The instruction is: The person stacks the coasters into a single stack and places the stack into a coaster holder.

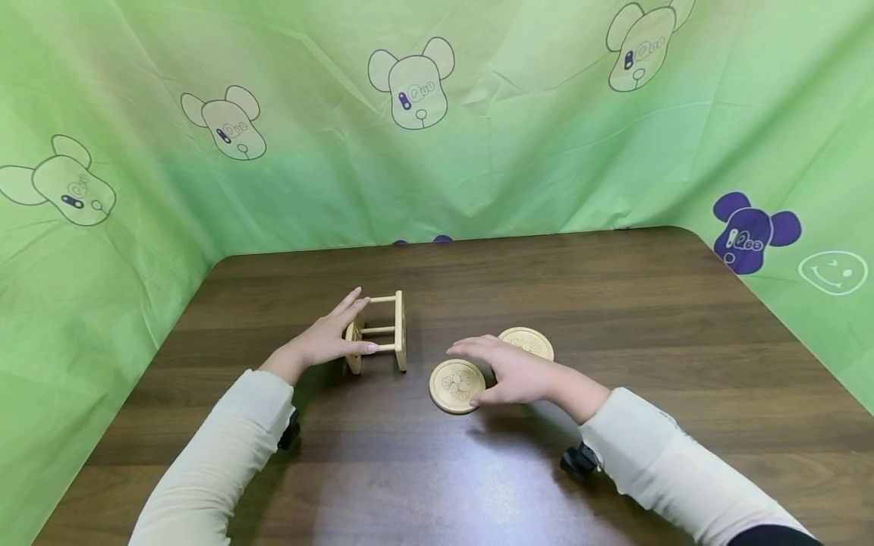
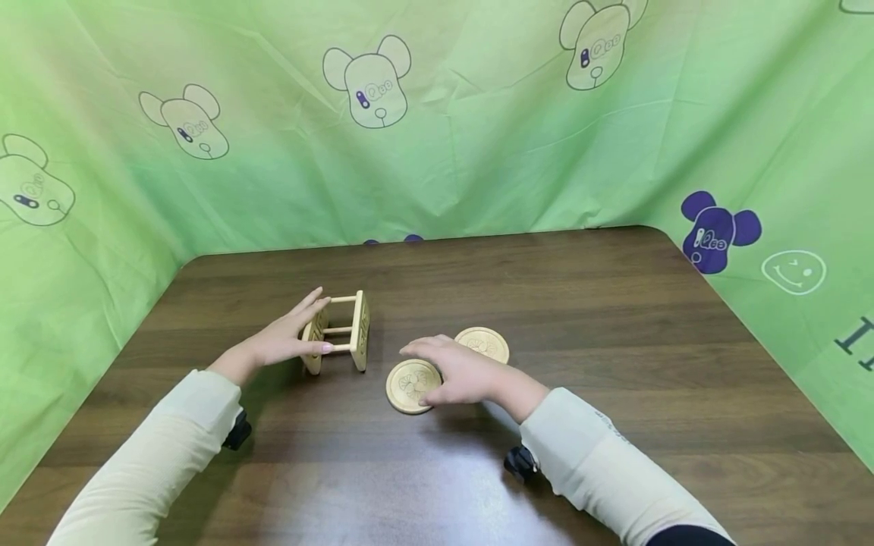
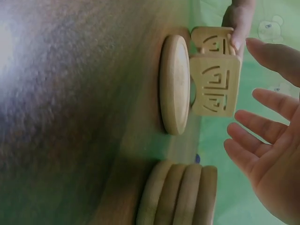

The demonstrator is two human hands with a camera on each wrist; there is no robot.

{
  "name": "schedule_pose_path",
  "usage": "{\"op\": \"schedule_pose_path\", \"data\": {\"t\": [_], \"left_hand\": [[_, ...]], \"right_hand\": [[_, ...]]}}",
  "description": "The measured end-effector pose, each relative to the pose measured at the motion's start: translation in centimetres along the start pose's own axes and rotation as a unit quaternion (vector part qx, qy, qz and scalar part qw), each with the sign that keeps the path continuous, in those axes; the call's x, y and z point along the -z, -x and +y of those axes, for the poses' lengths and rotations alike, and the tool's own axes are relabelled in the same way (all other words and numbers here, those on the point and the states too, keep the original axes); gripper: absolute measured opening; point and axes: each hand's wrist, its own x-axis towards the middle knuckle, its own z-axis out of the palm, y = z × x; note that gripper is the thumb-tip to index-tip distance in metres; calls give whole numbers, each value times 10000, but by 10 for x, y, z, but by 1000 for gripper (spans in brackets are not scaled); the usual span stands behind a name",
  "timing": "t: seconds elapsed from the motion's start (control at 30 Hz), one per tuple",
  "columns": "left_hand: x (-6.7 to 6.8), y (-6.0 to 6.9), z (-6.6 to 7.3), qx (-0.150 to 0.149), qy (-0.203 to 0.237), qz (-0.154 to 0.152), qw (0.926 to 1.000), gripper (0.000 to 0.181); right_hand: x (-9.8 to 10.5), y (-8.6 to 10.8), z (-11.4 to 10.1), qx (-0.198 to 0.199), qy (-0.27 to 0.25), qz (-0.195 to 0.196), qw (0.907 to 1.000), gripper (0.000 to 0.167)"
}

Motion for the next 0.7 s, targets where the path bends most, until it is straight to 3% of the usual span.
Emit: {"op": "schedule_pose_path", "data": {"t": [0.4,0.7], "left_hand": [[0,0,0,-1,-46,15,10000,89],[0,0,0,-14,-57,29,10000,89]], "right_hand": [[-11,-7,-3,-132,-221,-277,9993,65],[-20,-13,-5,-3,-91,-460,9989,63]]}}
